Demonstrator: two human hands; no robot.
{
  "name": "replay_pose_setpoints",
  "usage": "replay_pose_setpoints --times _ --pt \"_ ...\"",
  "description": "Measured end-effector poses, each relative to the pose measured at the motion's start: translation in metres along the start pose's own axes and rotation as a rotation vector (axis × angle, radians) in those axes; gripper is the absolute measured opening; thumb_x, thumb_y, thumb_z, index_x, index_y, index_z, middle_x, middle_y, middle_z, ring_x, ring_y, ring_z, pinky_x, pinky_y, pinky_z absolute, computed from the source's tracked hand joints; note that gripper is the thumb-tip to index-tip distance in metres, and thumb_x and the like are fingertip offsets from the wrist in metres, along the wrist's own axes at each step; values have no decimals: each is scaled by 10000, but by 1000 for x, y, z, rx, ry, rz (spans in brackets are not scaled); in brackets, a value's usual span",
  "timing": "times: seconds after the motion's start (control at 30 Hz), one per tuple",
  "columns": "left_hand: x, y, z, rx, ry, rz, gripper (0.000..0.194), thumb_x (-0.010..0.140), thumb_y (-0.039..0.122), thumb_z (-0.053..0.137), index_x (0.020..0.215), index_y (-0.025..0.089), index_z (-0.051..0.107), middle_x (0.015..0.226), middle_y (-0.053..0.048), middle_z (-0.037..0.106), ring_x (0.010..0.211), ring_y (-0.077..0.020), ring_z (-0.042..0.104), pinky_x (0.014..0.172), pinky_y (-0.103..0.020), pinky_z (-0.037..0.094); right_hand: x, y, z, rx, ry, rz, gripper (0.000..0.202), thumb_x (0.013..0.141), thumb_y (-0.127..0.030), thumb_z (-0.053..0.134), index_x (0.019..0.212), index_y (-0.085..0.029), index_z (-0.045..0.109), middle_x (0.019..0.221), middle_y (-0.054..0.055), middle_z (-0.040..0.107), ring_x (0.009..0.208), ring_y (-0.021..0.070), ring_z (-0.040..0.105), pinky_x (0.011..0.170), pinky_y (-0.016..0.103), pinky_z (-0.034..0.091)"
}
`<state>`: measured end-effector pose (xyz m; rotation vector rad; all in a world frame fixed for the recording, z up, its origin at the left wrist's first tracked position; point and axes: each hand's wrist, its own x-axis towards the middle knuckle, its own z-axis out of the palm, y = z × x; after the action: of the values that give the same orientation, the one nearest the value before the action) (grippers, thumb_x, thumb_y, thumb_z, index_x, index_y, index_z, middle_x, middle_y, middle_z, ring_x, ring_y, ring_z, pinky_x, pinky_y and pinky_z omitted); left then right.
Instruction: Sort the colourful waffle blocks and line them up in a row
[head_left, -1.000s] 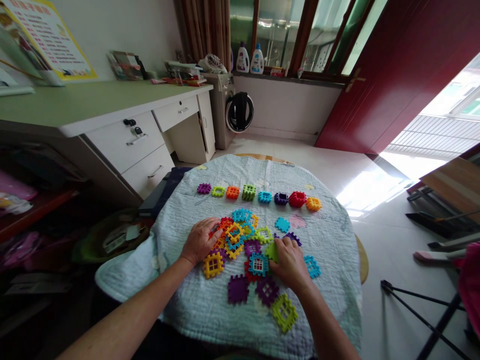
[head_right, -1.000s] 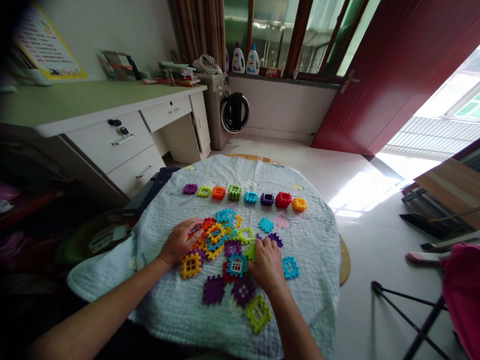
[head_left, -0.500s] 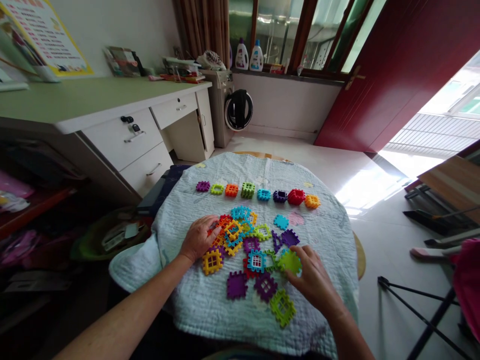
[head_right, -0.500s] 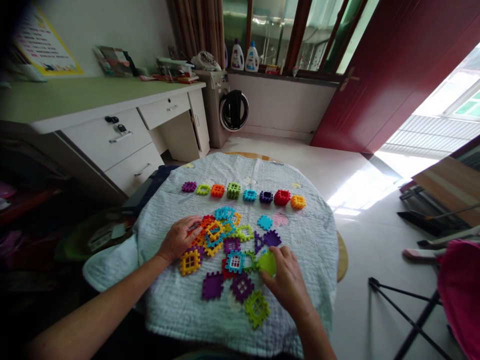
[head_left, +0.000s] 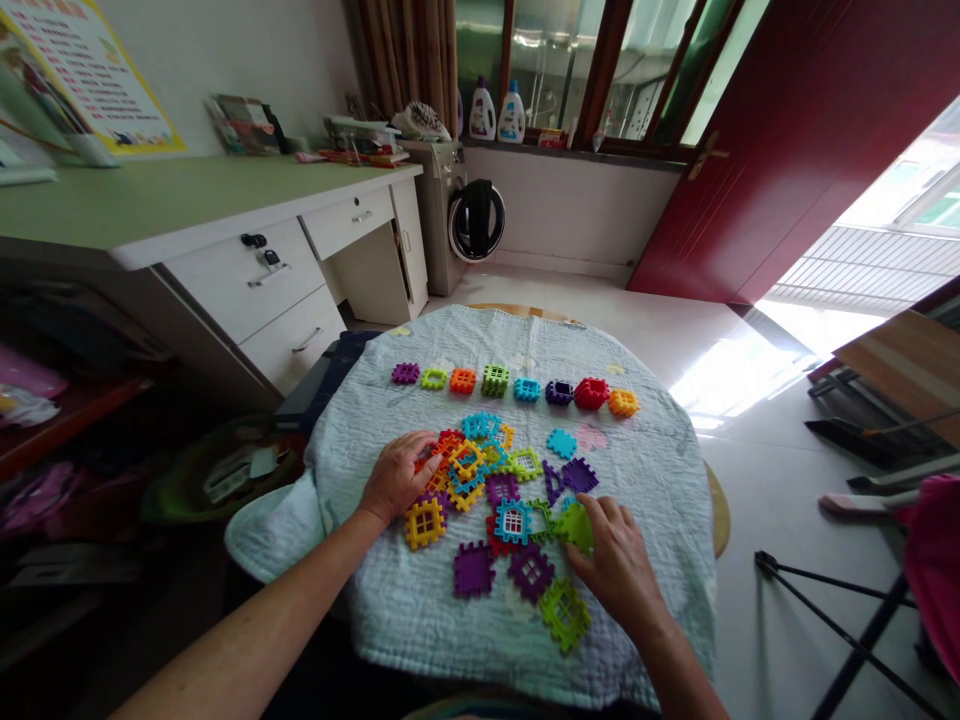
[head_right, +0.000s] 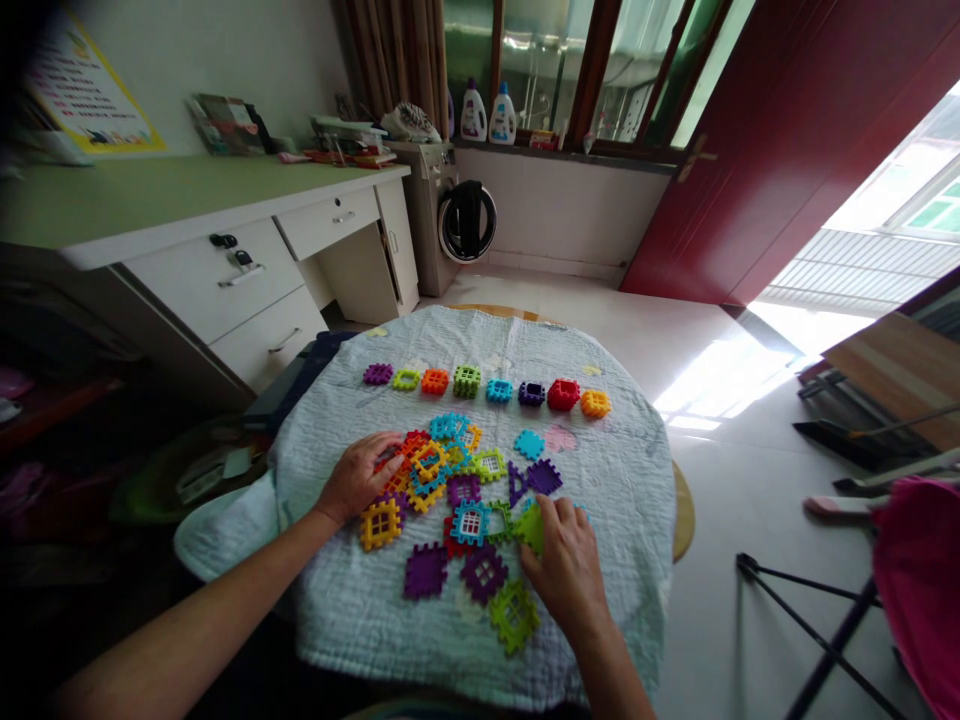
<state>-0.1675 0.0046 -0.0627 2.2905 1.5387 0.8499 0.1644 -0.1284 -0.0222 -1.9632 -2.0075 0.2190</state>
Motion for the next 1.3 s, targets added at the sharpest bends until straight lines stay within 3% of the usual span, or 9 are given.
replay_pose_setpoints --times 0.27,0.57,1.3 --pt "0 -1 1 -4 0 2 285 881 409 507 1049 224 646 1178 -78 677 1140 -245 596 1042 -438 444 1 3 4 66 89 -14 559 727 -246 592 1281 -231 517 1066 84 606 994 281 552 890 428 442" --pt "0 -1 1 4 -4 -7 273 877 401 508 1034 219 638 1182 -76 676 1139 -248 596 1033 -440 448 1 -1 5 86 -38 11 511 743 -223 579 1253 -201 551 1089 97 606 1016 277 557 933 421 444" --pt "-1 0 0 1 3 -8 248 870 366 522 1012 209 652 1182 -76 678 1146 -246 598 1039 -442 451 4 14 7 232 -39 50 554 713 -271 611 1260 -211 547 1090 83 628 1029 269 582 944 428 466"
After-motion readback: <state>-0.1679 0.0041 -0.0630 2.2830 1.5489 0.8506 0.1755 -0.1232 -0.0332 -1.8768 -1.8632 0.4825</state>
